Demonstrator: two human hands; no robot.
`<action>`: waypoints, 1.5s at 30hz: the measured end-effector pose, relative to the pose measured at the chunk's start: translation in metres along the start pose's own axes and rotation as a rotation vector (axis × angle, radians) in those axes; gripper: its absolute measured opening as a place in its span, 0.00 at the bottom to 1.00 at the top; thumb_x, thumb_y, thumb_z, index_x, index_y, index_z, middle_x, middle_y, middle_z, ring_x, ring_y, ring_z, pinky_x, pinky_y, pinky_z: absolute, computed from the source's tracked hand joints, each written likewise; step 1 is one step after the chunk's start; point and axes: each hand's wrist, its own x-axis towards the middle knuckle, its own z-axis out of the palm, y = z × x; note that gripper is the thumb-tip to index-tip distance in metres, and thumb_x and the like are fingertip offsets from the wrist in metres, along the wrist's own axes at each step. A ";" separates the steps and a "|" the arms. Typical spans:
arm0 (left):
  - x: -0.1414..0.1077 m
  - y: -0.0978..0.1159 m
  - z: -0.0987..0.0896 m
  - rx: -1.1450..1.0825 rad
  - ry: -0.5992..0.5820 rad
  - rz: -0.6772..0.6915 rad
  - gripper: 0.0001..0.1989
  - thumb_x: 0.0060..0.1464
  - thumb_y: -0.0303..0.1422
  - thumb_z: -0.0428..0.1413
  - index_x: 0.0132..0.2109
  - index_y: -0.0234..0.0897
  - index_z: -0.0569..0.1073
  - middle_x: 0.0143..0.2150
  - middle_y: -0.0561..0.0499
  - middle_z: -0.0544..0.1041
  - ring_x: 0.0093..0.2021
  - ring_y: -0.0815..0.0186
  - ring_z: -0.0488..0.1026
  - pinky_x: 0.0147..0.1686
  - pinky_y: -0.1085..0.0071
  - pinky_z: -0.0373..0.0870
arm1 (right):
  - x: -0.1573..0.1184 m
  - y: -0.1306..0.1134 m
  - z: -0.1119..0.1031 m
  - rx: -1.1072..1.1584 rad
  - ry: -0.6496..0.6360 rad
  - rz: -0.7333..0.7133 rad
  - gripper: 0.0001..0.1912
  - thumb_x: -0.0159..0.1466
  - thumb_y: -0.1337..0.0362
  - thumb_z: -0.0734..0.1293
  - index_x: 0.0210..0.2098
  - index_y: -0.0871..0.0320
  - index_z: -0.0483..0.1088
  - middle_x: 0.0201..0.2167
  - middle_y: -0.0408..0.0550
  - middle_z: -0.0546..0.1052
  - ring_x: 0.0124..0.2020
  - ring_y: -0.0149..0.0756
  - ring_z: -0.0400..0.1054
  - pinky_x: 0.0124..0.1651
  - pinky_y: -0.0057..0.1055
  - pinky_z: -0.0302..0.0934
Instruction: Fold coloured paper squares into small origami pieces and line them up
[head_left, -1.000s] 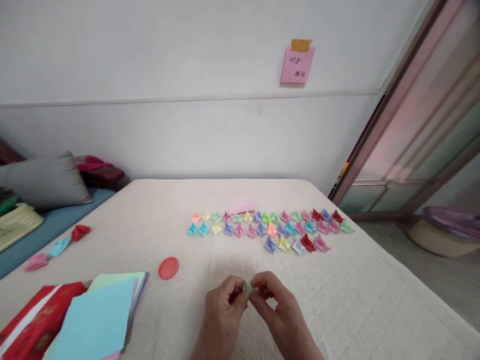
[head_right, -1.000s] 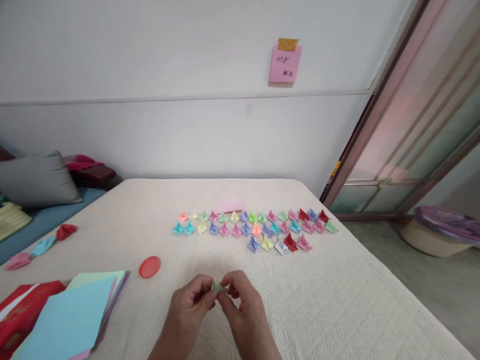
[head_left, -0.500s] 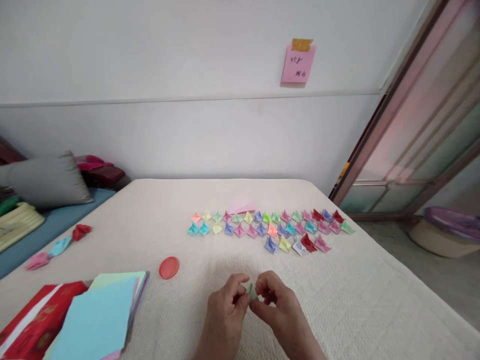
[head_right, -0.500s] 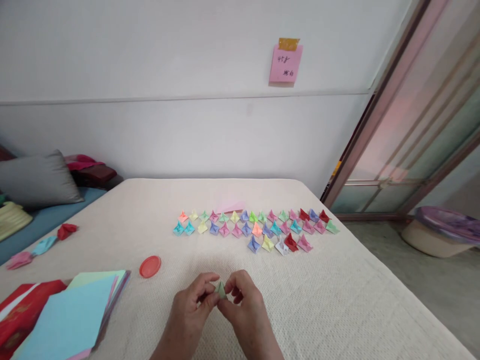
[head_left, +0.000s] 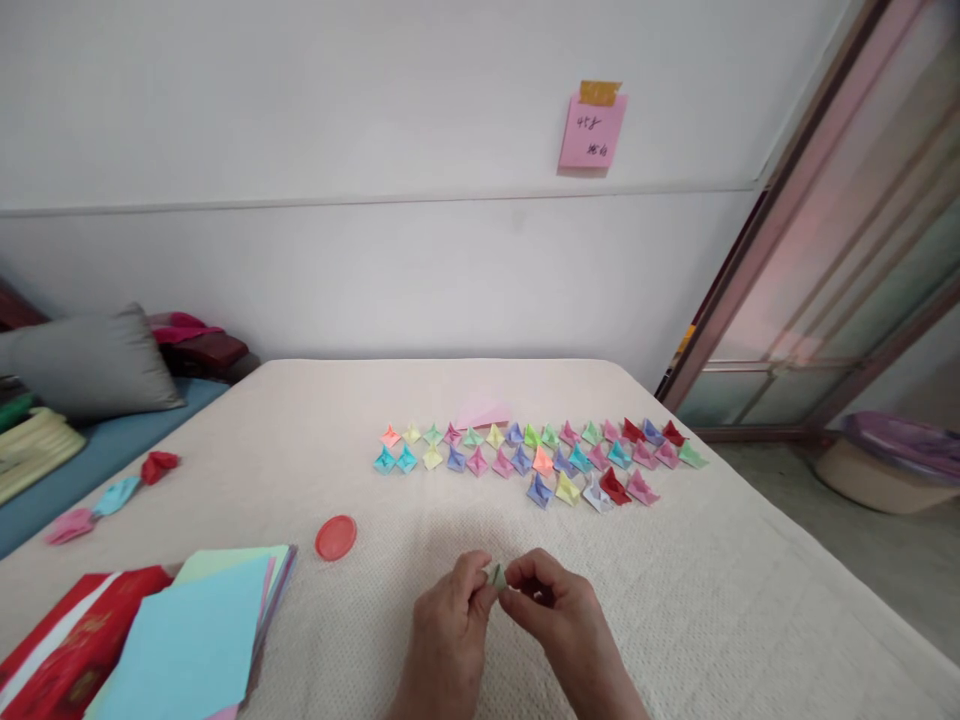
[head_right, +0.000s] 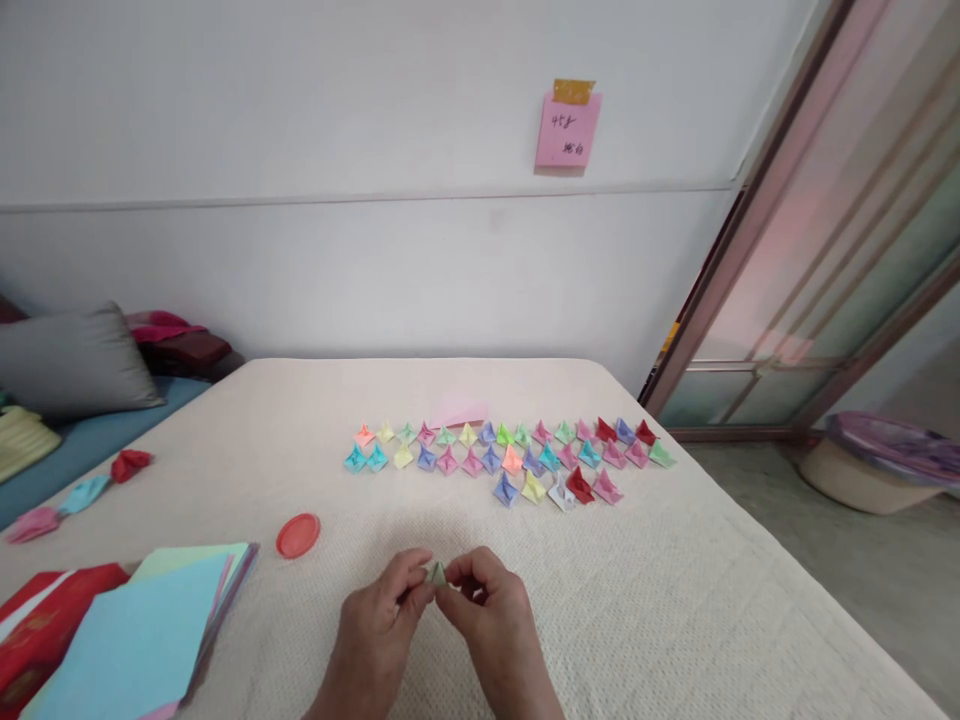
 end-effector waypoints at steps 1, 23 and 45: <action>0.000 0.000 0.000 -0.014 -0.005 -0.005 0.09 0.56 0.31 0.51 0.43 0.42 0.72 0.33 0.53 0.80 0.32 0.67 0.74 0.32 0.75 0.65 | 0.000 -0.001 0.000 0.009 -0.005 0.006 0.05 0.49 0.65 0.67 0.21 0.57 0.66 0.17 0.36 0.61 0.21 0.28 0.52 0.25 0.28 0.45; 0.008 0.019 -0.019 -0.820 -0.361 -0.320 0.10 0.50 0.34 0.60 0.41 0.34 0.77 0.34 0.49 0.75 0.33 0.68 0.68 0.33 0.73 0.63 | 0.000 -0.002 -0.006 0.626 -0.261 0.286 0.14 0.49 0.58 0.74 0.20 0.60 0.69 0.19 0.41 0.68 0.20 0.25 0.54 0.25 0.25 0.44; 0.011 0.010 -0.010 -0.845 -0.254 -0.321 0.18 0.40 0.38 0.67 0.38 0.33 0.76 0.25 0.54 0.72 0.21 0.74 0.63 0.19 0.77 0.55 | -0.003 -0.006 -0.002 0.602 -0.257 0.265 0.01 0.48 0.70 0.65 0.22 0.61 0.70 0.18 0.41 0.69 0.19 0.26 0.60 0.22 0.25 0.48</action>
